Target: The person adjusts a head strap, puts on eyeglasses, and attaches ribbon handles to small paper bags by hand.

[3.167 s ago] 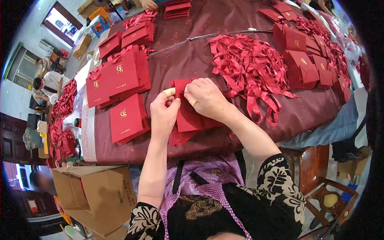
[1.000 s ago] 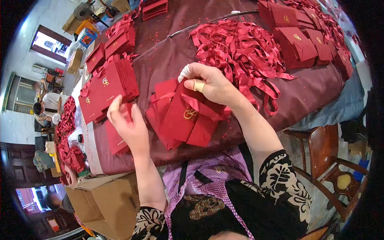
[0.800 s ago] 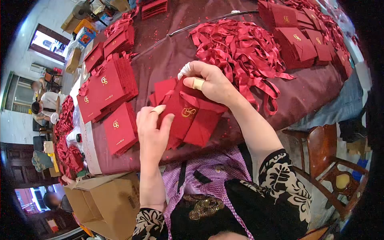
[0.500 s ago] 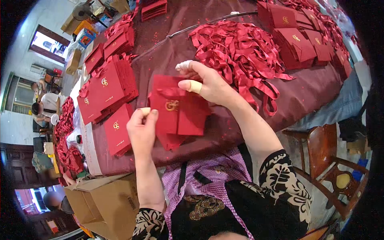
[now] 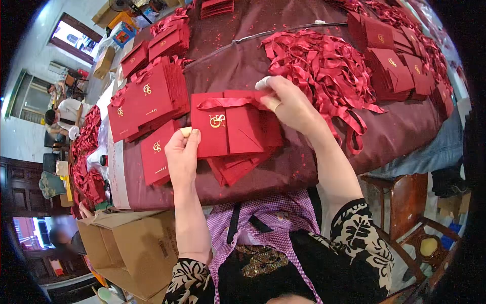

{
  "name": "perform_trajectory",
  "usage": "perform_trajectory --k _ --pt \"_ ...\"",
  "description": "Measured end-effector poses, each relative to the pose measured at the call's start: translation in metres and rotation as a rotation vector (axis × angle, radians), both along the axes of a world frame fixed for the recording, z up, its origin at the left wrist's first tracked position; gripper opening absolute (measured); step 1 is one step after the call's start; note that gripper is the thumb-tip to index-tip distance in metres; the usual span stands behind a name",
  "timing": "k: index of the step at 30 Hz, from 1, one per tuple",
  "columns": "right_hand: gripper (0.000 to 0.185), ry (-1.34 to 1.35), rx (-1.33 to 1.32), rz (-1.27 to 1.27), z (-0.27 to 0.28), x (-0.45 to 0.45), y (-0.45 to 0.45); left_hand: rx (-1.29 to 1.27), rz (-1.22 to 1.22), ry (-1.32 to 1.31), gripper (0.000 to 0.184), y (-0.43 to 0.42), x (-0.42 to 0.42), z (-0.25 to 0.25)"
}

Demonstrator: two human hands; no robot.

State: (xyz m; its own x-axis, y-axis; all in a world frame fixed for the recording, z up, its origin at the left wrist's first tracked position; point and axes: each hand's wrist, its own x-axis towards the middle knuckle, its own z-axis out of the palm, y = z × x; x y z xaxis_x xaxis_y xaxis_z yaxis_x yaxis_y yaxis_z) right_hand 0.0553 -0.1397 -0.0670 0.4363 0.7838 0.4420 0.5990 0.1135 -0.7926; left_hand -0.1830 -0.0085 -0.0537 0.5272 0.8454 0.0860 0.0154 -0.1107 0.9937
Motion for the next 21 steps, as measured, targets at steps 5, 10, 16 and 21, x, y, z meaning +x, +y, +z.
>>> perform_trajectory --k 5,10,16,21 --pt "0.018 -0.341 -0.368 -0.047 -0.008 -0.008 -0.002 -0.117 -0.056 0.031 0.012 -0.004 -0.002 -0.002" --pt "0.010 0.247 -0.148 -0.024 0.000 -0.002 0.000 -0.178 -0.144 0.018 0.023 -0.006 -0.004 0.006" --pt "0.024 1.216 0.344 0.532 0.023 0.018 -0.016 -0.186 -0.151 0.006 0.023 -0.007 -0.002 0.005" --pt "0.039 1.206 0.539 0.642 0.034 0.015 -0.024 -0.178 -0.151 0.034 0.022 -0.007 0.000 0.000"
